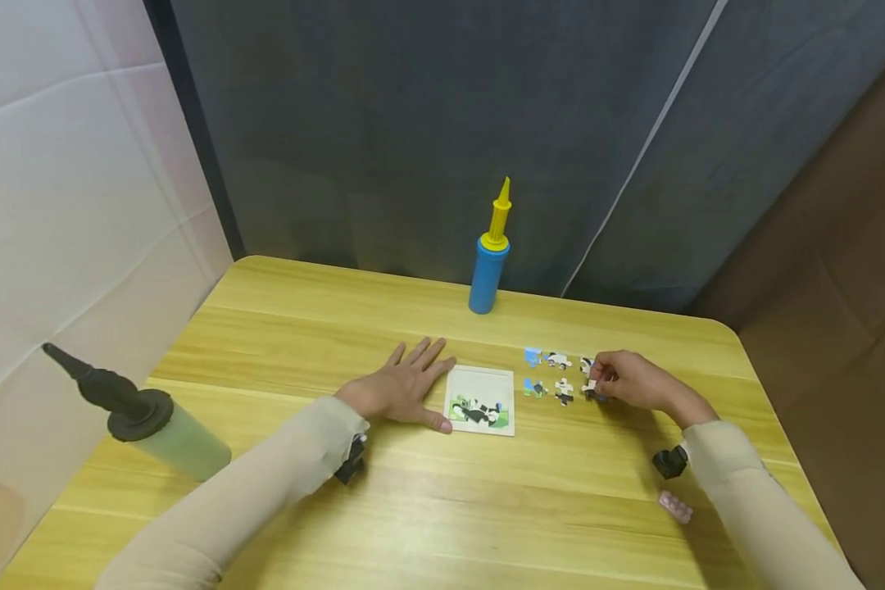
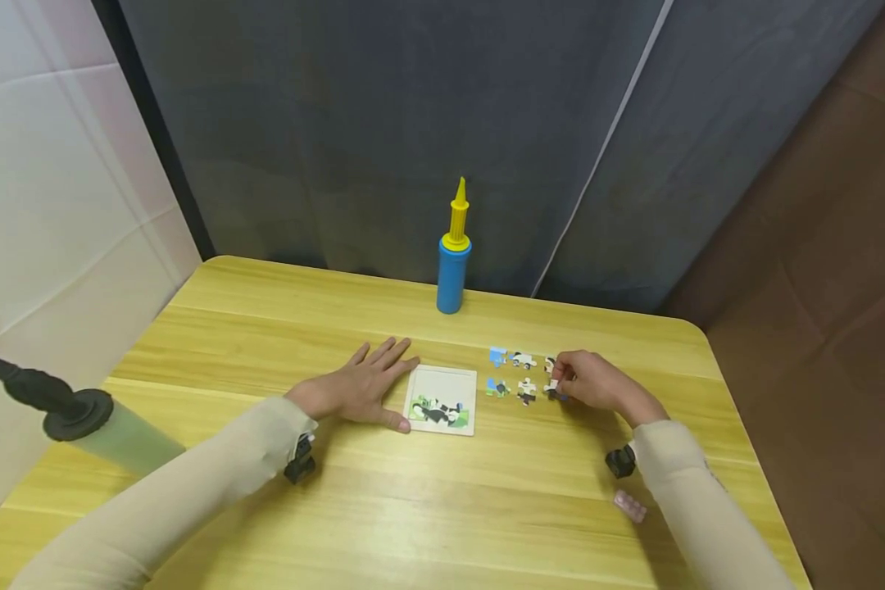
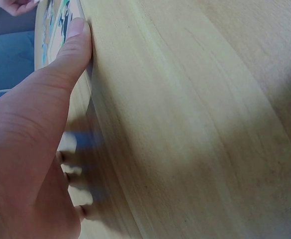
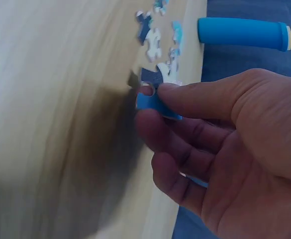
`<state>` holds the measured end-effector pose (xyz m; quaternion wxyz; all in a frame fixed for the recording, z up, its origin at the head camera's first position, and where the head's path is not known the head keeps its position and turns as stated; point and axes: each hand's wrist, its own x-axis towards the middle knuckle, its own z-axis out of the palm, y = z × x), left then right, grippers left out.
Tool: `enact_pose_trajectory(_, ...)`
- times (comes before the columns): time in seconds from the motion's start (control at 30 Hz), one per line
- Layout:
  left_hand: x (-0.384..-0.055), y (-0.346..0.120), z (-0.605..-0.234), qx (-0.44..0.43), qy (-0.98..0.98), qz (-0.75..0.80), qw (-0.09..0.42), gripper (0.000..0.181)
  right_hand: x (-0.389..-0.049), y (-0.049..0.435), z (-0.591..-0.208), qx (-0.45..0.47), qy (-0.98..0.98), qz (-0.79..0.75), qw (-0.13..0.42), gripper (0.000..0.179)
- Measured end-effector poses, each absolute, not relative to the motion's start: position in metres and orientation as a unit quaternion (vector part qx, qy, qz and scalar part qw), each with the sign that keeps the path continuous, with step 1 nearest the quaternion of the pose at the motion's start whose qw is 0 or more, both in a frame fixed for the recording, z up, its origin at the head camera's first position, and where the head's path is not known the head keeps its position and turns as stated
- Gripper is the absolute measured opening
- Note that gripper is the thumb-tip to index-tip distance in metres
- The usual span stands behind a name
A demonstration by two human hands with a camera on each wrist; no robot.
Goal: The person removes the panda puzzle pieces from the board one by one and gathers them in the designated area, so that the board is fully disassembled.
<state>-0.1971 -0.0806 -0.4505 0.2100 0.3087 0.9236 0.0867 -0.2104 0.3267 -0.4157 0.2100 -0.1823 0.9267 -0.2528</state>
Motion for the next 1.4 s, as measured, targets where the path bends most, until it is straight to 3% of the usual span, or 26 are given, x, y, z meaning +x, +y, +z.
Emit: enact_pose_trajectory(1.4, -0.202, -0.076, -0.45, 0.31, 0.923, 0.086, 0.213, 0.114, -0.206, 0.313, -0.415, -0.175, 0.954, -0.181, 0.163, 0.009)
